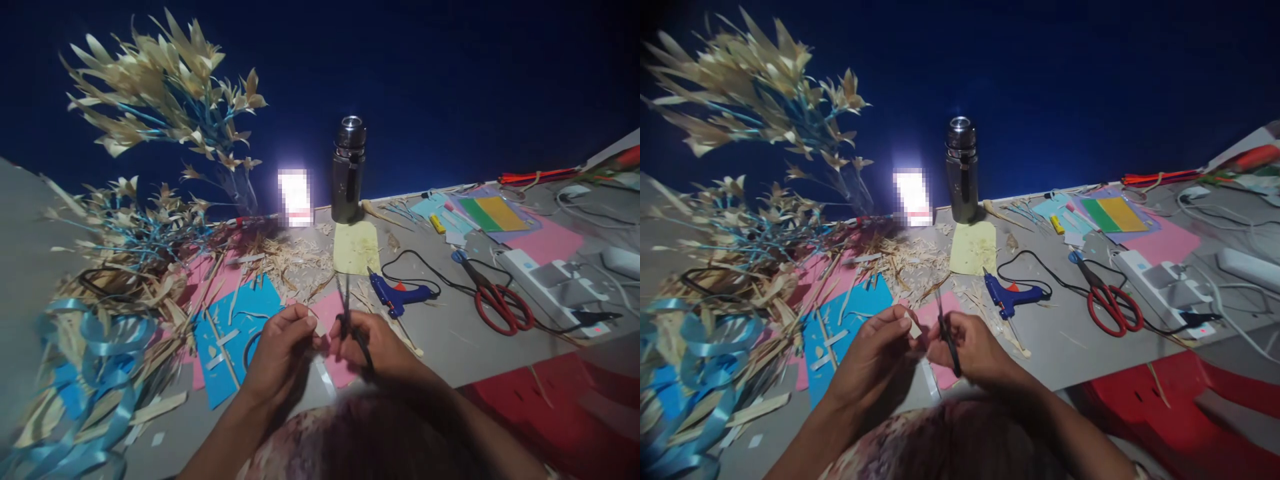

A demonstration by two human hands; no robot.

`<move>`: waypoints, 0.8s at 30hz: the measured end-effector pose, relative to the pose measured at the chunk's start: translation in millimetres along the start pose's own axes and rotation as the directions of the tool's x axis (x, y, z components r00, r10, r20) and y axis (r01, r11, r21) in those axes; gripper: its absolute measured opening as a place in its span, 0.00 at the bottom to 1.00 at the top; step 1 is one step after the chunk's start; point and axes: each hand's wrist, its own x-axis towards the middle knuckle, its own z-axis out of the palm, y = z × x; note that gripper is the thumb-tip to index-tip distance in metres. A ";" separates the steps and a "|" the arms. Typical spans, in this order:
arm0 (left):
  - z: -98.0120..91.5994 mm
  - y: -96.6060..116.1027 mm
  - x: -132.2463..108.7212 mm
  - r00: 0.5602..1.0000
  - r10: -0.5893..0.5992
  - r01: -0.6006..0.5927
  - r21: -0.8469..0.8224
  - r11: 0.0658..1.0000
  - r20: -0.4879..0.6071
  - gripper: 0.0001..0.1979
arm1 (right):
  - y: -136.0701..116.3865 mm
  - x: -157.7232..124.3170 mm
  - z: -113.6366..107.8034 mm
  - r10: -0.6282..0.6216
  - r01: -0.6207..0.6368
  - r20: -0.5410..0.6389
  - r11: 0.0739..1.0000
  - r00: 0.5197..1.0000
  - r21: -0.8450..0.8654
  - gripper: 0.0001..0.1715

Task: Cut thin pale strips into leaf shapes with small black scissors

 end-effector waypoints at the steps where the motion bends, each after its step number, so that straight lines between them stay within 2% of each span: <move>1: 0.2 2.9 0.5 1.000 0.008 -0.008 -0.017 1.000 -0.013 0.10 | 3.5 -2.3 0.1 0.028 -0.027 0.048 0.999 0.998 -0.025 0.13; 4: 1.4 8.8 1.1 0.998 0.056 -0.057 -0.018 0.998 -0.024 0.11 | 14.3 -6.9 3.2 0.118 -0.110 0.132 0.992 0.984 -0.060 0.08; 11: 3.6 4.0 1.4 0.989 0.118 -0.119 -0.016 0.993 -0.087 0.11 | 24.5 -2.9 12.9 0.162 -0.154 0.120 0.985 0.979 -0.077 0.01; 19: 1.0 1.3 0.8 0.984 0.143 -0.141 0.025 0.990 -0.110 0.12 | 34.6 -1.2 11.7 0.186 -0.177 0.106 0.980 0.977 -0.088 0.06; 24: -0.5 3.5 2.7 0.982 0.168 -0.163 0.064 0.985 -0.085 0.11 | 30.9 -2.1 13.0 0.194 -0.184 0.121 0.979 0.974 -0.090 0.07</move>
